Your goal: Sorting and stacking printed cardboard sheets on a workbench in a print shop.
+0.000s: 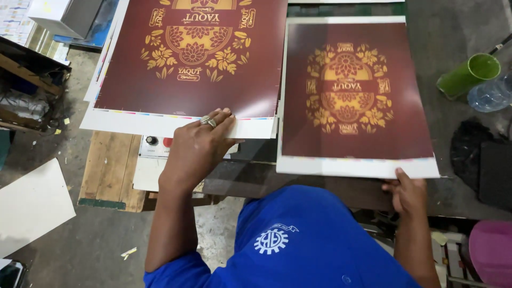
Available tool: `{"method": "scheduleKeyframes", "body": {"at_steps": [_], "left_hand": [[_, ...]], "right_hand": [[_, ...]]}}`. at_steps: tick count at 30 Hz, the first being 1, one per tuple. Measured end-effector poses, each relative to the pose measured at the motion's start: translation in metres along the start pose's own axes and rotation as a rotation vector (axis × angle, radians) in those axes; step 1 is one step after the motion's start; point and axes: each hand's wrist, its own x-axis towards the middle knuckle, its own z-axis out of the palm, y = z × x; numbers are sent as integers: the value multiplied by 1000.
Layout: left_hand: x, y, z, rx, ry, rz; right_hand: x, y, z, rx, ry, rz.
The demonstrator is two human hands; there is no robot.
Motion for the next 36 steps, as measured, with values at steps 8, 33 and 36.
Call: {"method": "scheduleKeyframes", "body": {"at_steps": [8, 33, 36], "left_hand": [[-4, -4, 0, -49, 59, 3], [51, 119, 49, -217, 157, 310], [44, 115, 28, -318, 85, 413]], "right_hand": [[107, -5, 44, -89, -116, 22], [-63, -101, 215, 340, -703, 215], [-73, -132, 218, 323, -530, 96]]}}
